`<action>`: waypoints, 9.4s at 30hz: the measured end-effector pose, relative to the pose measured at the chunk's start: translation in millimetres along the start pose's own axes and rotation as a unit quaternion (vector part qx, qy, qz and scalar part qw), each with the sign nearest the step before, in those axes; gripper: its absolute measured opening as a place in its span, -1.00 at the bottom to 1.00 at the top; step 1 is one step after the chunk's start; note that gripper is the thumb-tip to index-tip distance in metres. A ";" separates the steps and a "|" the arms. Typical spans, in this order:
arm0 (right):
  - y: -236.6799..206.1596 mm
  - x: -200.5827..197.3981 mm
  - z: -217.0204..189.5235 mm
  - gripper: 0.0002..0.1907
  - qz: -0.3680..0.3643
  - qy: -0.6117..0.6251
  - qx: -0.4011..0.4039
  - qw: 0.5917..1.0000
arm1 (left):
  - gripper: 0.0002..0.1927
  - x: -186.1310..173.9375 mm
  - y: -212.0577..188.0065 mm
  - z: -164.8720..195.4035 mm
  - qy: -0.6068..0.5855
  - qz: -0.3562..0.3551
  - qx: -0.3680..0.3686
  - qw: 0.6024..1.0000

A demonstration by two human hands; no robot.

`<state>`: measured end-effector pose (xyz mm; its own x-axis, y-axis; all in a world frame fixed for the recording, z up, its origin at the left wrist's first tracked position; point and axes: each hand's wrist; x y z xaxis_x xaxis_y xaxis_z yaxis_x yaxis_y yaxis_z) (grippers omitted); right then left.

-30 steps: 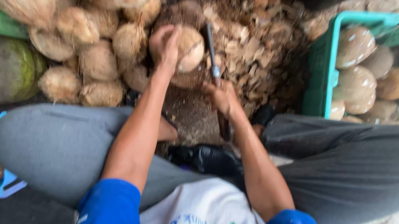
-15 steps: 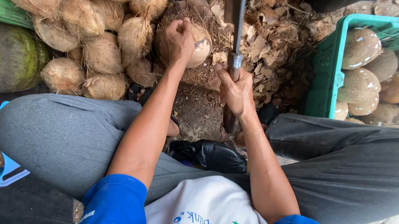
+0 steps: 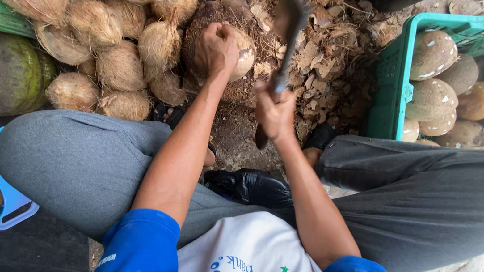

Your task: The person sits on the ground and uses a machete to shave the outer husk off coconuts, rotating each coconut to trim all sides, then places the trimmed coconut into a green crate beside them and takes the next untrimmed coconut from the pile.

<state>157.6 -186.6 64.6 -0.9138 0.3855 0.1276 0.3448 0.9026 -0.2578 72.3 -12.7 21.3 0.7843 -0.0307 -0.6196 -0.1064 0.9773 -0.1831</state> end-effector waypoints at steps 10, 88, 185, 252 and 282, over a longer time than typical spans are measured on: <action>8.0 -7.3 22.8 -0.65 0.023 -0.130 0.024 0.991 | -0.71 -4.6 -2.3 2.2 0.010 -0.029 -0.050 0.998; 8.8 -7.5 27.0 -0.76 0.061 -0.296 0.002 0.953 | -0.65 0.3 -5.7 -9.7 -0.068 0.051 -0.011 0.996; -6.0 -0.6 6.2 -0.56 0.024 -0.320 0.003 0.947 | -0.51 -11.1 -8.7 -18.2 -0.126 -0.024 -0.115 0.985; -15.7 -3.6 -12.2 -0.75 -0.043 -0.259 0.043 0.964 | -0.57 -20.2 -10.0 -16.3 -0.104 -0.024 -0.073 0.992; -3.1 -12.5 -16.7 -0.66 0.009 -0.125 -0.021 0.992 | -0.61 -8.0 -7.4 -14.7 -0.041 0.019 -0.053 0.998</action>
<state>171.5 -191.0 79.9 -0.9302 0.3472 -0.1195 0.3657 0.9050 -0.2172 57.8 -22.8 16.4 0.8255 0.0281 -0.5637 -0.1980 0.9497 -0.2426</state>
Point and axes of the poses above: each hand's wrist, its own y-axis towards the middle knuckle, its own x-axis out of the palm, z = x × y, and after that the axes turned 8 degrees about -y, right-handed
